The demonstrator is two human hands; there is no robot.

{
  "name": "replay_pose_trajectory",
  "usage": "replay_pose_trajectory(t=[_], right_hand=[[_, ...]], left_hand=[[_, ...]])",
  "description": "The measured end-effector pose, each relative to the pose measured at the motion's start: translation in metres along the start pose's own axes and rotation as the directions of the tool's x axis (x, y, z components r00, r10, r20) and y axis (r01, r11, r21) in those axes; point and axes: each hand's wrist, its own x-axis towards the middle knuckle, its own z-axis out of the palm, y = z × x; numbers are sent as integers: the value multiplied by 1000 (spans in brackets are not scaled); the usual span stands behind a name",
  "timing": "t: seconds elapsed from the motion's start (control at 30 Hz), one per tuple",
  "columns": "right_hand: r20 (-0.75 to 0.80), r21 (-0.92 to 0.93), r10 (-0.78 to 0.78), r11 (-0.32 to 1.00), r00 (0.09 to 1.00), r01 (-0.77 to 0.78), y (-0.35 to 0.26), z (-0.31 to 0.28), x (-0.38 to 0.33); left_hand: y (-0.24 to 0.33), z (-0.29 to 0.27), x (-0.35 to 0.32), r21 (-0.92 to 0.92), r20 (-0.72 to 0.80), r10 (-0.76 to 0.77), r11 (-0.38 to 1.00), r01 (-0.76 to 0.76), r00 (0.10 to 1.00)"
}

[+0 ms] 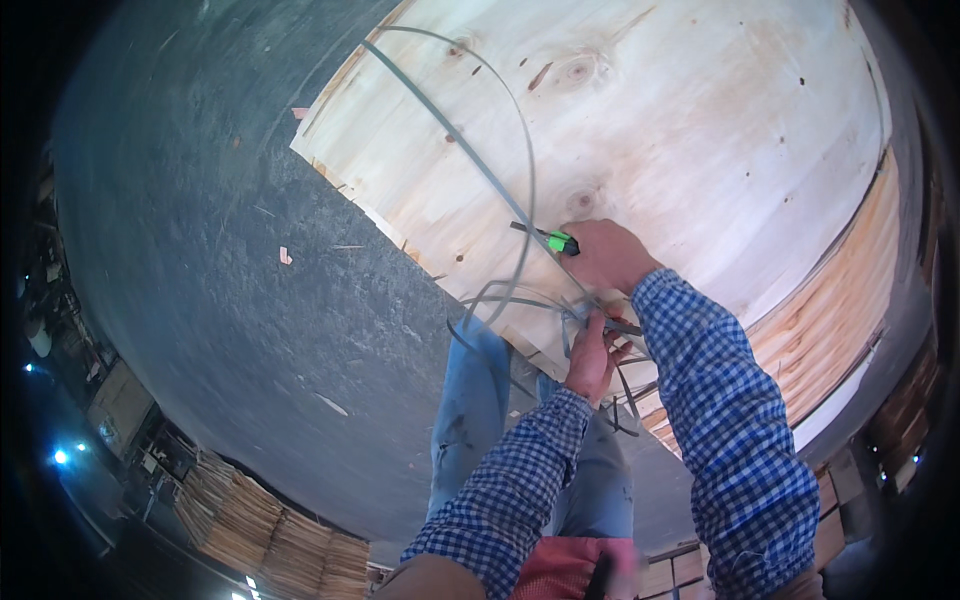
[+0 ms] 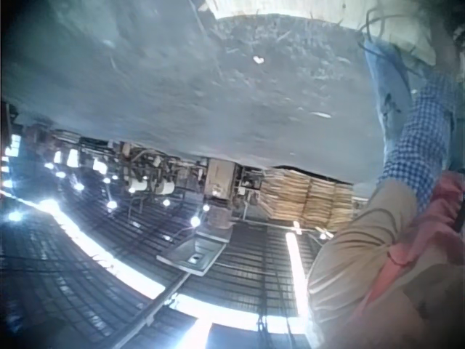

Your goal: The person uses a utility knife to cut metal ties on stacks of wood veneer, feeds veneer sheets into a machine roller, and then organizes the sheets into a pile.

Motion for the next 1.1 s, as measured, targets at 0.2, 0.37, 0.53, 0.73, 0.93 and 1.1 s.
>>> replay_pose_trajectory(t=[0.2, 0.37, 0.53, 0.73, 0.93, 1.1], right_hand=[[133, 64, -65, 996, 989, 56, -28, -38, -148], [-144, 219, 295, 940, 945, -260, 4, -18, -256], [-129, 496, 348, 834, 928, -244, 7, 65, -367], [-23, 745, 125, 664, 992, -67, -65, 93, -484], [123, 873, -129, 486, 984, -46, -157, 82, -631], [-46, 927, -53, 371, 998, 62, -204, 107, -762]], left_hand=[[-66, -24, -72, 637, 32, 152, 758, -138, 988], [-130, -20, -179, 278, -54, -141, 949, 151, 989], [-82, -8, -295, 42, -20, -173, 984, 174, 985], [-15, 12, -501, 3, 427, 43, 999, -49, 903], [75, 70, -628, -52, 471, 417, 893, -447, 778], [114, 100, -639, -23, 545, 479, 829, -559, 688]])
